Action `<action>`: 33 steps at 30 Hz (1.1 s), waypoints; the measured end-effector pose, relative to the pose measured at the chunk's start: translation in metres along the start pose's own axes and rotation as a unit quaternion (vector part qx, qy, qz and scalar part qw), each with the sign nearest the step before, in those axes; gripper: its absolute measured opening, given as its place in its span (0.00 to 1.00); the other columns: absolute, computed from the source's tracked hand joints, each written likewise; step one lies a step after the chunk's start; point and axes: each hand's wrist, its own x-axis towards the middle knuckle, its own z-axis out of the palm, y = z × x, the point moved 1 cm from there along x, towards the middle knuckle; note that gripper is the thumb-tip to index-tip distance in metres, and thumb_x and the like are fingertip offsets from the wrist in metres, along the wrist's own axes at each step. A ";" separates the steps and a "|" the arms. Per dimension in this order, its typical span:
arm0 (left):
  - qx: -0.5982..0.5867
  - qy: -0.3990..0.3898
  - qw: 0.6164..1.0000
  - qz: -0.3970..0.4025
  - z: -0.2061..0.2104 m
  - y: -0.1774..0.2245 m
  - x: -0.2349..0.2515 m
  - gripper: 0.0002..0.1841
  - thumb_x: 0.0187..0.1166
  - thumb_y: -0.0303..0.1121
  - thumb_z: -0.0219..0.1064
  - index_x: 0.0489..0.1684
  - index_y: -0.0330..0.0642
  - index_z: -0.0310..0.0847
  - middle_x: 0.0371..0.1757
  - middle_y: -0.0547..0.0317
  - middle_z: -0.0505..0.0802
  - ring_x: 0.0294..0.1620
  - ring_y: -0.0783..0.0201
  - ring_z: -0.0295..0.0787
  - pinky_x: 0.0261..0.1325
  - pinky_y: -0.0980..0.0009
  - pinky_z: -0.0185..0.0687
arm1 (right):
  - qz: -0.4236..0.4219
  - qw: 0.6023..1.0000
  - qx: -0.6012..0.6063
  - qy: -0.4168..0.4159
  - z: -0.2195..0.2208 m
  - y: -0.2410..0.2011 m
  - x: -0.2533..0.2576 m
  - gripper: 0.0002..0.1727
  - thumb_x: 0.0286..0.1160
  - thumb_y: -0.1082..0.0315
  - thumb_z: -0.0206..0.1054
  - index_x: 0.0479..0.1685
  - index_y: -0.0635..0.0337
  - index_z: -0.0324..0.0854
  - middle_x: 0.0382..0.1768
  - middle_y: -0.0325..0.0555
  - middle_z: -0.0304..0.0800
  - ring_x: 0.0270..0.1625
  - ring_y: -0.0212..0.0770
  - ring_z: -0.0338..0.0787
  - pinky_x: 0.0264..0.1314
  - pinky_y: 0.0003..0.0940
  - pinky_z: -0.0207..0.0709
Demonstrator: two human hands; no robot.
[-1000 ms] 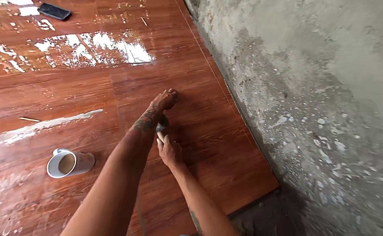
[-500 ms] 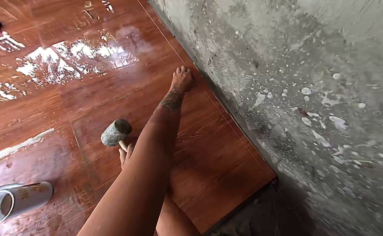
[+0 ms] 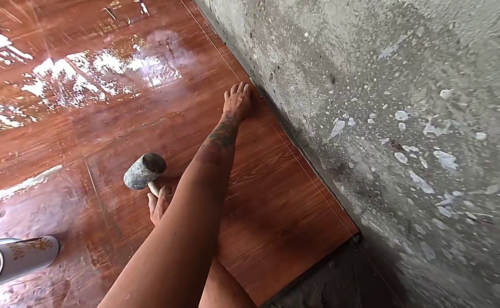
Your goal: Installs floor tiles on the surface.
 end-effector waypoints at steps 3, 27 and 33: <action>-0.007 -0.026 0.999 -0.044 -0.009 0.013 0.004 0.35 0.78 0.33 0.64 0.88 0.40 0.60 0.89 0.48 0.70 0.90 0.40 0.59 0.79 0.33 0.62 | -0.009 0.999 0.002 0.043 0.011 0.004 0.005 0.28 0.81 0.47 0.67 0.62 0.64 0.86 0.49 0.56 0.95 0.53 0.44 0.95 0.61 0.38 0.87; -0.011 0.093 0.973 -0.210 -0.025 -0.199 -0.211 0.39 0.86 0.67 0.39 0.94 0.59 0.56 0.95 0.61 0.61 0.97 0.46 0.44 0.88 0.26 0.33 | 0.144 0.969 -0.135 -0.149 -0.195 -0.016 0.049 0.31 0.91 0.41 0.48 0.61 0.60 0.82 0.44 0.55 0.94 0.49 0.54 0.96 0.51 0.55 0.87; 0.053 0.135 0.951 -0.274 -0.009 -0.186 -0.201 0.44 0.81 0.73 0.33 0.94 0.58 0.55 0.95 0.60 0.62 0.97 0.45 0.43 0.87 0.24 0.31 | 0.258 0.965 -0.031 -0.038 -0.241 0.028 0.109 0.29 0.92 0.45 0.50 0.61 0.64 0.80 0.37 0.55 0.92 0.38 0.51 0.94 0.45 0.50 0.89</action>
